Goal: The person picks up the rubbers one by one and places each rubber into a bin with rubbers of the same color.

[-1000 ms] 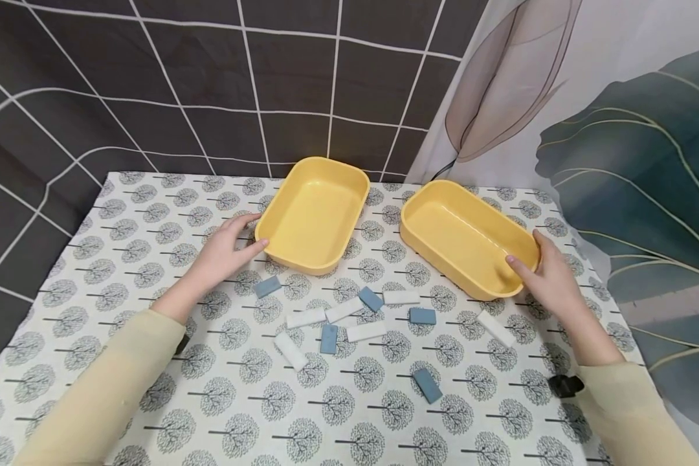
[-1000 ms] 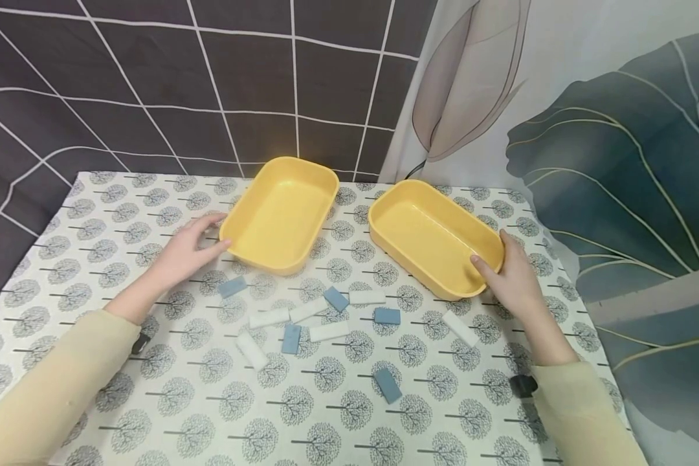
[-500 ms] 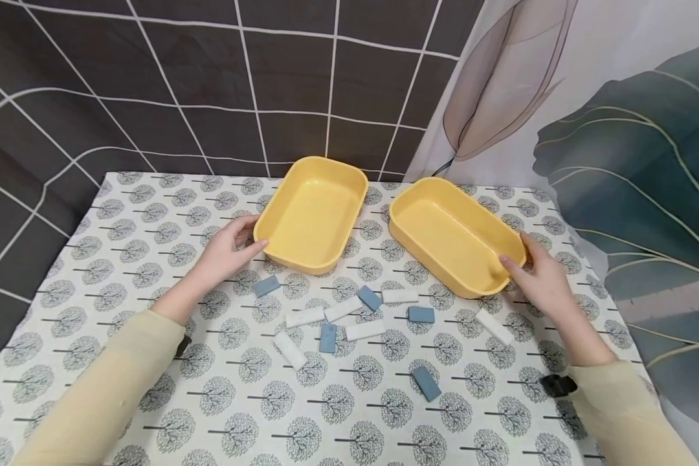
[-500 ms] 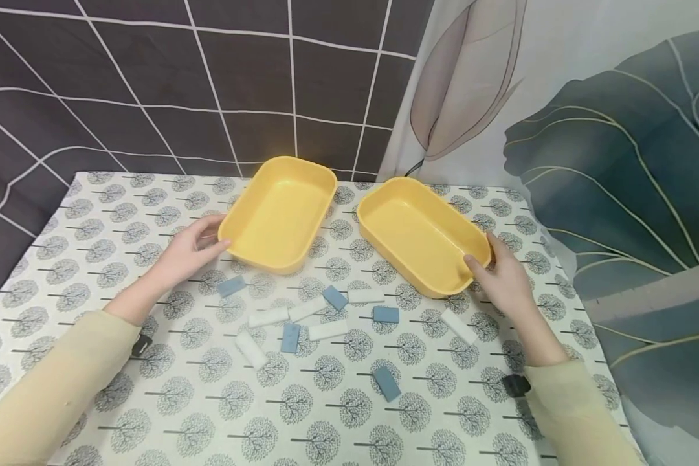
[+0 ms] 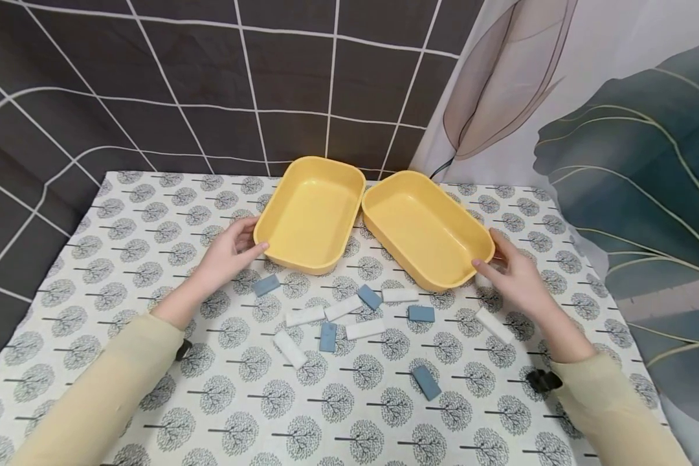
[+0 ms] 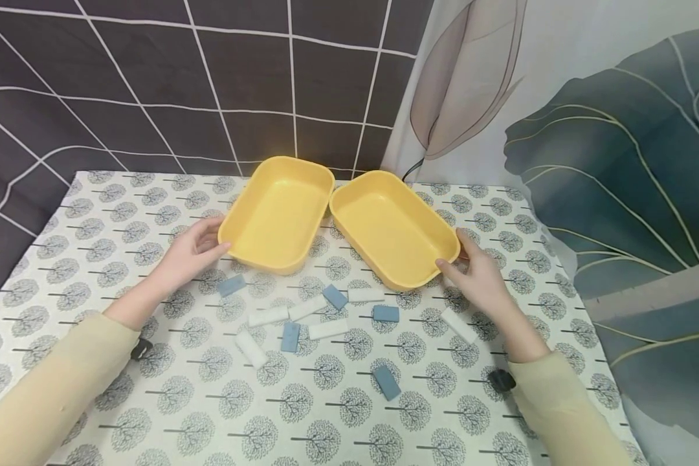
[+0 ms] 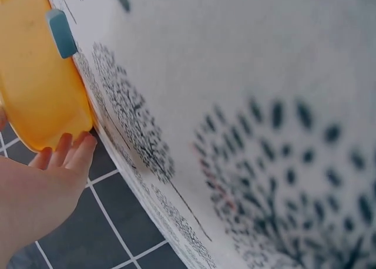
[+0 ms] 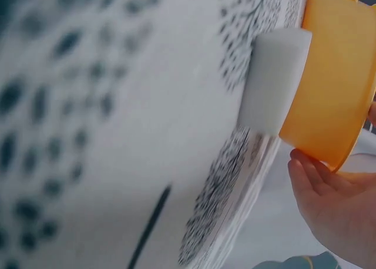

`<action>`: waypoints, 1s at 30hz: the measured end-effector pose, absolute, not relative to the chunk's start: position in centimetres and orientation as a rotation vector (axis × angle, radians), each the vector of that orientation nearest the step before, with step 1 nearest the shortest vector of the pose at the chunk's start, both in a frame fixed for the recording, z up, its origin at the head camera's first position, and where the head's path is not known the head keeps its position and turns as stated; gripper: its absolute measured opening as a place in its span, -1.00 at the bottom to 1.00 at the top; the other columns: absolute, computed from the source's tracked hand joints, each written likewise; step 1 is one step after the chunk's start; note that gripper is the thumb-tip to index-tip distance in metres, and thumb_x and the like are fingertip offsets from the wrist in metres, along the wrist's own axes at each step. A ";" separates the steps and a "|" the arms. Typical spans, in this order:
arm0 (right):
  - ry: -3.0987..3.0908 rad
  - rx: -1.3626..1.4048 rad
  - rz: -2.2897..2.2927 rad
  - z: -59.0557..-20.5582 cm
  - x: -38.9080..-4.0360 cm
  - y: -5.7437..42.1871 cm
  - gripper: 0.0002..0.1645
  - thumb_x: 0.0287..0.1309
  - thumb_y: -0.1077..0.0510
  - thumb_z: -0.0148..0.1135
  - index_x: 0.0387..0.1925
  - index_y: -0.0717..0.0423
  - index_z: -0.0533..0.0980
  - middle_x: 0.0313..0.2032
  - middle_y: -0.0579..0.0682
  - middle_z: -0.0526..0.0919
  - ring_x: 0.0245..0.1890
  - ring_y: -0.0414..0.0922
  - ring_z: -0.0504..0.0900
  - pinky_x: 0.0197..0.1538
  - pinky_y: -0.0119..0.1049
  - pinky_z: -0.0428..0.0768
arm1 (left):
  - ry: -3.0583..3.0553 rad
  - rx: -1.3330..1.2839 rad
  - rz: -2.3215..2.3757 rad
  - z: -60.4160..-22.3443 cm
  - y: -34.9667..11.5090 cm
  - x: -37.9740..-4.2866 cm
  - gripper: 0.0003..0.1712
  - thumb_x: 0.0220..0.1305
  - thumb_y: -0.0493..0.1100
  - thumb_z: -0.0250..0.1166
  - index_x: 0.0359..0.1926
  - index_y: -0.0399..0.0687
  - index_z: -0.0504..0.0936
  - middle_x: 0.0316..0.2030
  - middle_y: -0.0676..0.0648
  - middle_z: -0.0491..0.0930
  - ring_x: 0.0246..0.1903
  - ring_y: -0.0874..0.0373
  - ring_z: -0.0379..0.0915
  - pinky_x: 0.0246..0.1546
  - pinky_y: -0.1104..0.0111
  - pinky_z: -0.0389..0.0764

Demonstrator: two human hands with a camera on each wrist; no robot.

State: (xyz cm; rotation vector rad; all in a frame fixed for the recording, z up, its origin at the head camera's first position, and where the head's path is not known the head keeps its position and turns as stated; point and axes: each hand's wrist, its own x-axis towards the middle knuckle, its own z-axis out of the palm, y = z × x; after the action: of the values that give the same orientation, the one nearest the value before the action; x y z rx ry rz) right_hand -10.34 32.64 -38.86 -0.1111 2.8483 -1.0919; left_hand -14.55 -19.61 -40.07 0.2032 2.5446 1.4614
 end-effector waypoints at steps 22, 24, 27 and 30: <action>2.845 -0.078 -1.147 -39.2 -10.7 30.5 0.26 0.09 0.03 0.64 0.61 0.34 0.08 0.41 0.44 0.43 0.31 0.37 0.52 0.42 0.34 0.52 | 2.427 -0.017 1.620 -39.6 -18.7 -13.5 -0.13 0.40 -0.22 0.40 0.57 -0.34 0.19 0.51 -0.37 0.36 0.48 -0.25 0.39 0.48 0.14 0.51; 2.857 -0.074 -1.130 -39.2 -10.7 30.0 0.31 0.06 -0.02 0.66 0.61 0.35 0.07 0.41 0.44 0.42 0.31 0.36 0.52 0.43 0.34 0.51 | 2.424 -0.033 1.619 -39.5 -18.7 -13.5 -0.13 0.39 -0.23 0.41 0.57 -0.35 0.20 0.50 -0.37 0.37 0.47 -0.24 0.40 0.45 0.18 0.53; 2.865 -0.084 -1.141 -39.3 -10.7 29.2 0.35 0.03 -0.02 0.69 0.61 0.39 0.05 0.42 0.45 0.39 0.35 0.37 0.49 0.46 0.33 0.49 | 2.424 -0.041 1.620 -39.5 -18.6 -13.5 -0.13 0.38 -0.24 0.42 0.56 -0.36 0.21 0.50 -0.38 0.38 0.47 -0.25 0.41 0.41 0.26 0.55; 2.871 -0.085 -1.162 -39.4 -10.6 28.4 0.37 0.01 0.01 0.70 0.60 0.40 0.05 0.44 0.46 0.36 0.37 0.38 0.47 0.49 0.30 0.48 | 2.425 -0.039 1.624 -39.6 -18.6 -13.5 -0.14 0.37 -0.25 0.43 0.55 -0.37 0.23 0.48 -0.39 0.39 0.46 -0.25 0.43 0.36 0.37 0.58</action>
State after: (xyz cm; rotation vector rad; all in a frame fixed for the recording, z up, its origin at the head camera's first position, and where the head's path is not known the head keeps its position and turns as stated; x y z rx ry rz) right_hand -10.62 28.44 -39.37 -0.0853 2.8705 -1.1620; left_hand -13.53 -18.61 -39.55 -0.0390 2.4250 1.6238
